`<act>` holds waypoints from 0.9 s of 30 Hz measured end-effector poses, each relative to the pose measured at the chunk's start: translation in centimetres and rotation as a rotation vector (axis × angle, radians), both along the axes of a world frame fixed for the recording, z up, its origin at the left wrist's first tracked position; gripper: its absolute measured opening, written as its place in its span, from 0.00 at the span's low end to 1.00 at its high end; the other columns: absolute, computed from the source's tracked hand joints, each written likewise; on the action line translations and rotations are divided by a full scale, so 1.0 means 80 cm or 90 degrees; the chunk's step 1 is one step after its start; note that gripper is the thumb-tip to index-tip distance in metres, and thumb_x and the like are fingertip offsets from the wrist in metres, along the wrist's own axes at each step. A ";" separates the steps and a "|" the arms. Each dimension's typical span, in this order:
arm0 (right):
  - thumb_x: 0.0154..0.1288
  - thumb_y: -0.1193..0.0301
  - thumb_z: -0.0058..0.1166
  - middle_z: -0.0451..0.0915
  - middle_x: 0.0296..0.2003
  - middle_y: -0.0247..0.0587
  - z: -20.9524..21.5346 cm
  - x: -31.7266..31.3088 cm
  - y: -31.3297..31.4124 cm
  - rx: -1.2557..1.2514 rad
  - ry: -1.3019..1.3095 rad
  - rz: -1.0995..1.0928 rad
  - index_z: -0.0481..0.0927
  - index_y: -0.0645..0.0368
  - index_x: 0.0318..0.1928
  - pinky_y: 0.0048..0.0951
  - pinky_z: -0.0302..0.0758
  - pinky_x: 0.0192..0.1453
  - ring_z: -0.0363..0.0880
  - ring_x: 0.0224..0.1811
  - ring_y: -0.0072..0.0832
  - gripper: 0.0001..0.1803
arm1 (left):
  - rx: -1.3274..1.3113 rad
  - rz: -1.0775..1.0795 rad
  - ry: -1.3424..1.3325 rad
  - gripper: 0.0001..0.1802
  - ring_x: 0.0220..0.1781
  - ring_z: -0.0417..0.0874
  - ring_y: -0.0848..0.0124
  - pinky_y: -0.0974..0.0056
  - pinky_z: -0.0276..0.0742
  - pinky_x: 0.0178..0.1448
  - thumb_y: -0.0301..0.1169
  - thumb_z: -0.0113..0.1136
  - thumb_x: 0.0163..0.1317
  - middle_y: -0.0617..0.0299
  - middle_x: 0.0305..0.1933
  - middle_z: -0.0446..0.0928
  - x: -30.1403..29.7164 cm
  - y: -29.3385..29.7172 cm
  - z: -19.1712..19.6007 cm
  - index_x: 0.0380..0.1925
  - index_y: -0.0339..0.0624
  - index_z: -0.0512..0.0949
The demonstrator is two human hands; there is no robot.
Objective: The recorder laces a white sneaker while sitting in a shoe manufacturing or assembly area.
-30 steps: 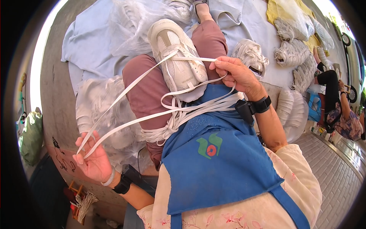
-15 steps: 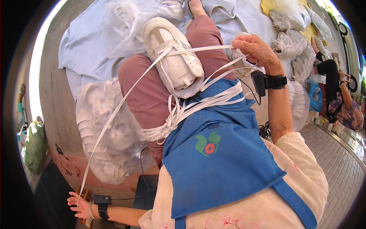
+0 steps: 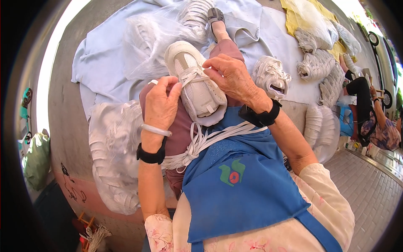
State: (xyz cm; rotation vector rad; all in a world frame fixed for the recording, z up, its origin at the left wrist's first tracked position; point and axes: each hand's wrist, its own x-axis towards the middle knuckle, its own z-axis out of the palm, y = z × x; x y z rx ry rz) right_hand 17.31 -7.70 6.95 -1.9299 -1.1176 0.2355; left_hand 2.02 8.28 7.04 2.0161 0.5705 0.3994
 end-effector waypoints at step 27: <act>0.59 0.69 0.56 0.76 0.33 0.44 -0.032 0.007 0.010 -0.023 -0.128 0.118 0.75 0.60 0.39 0.41 0.76 0.34 0.79 0.32 0.45 0.10 | 0.572 -0.214 0.051 0.06 0.27 0.82 0.64 0.63 0.76 0.29 0.29 0.60 0.55 0.60 0.33 0.78 0.020 0.013 0.016 0.34 0.49 0.81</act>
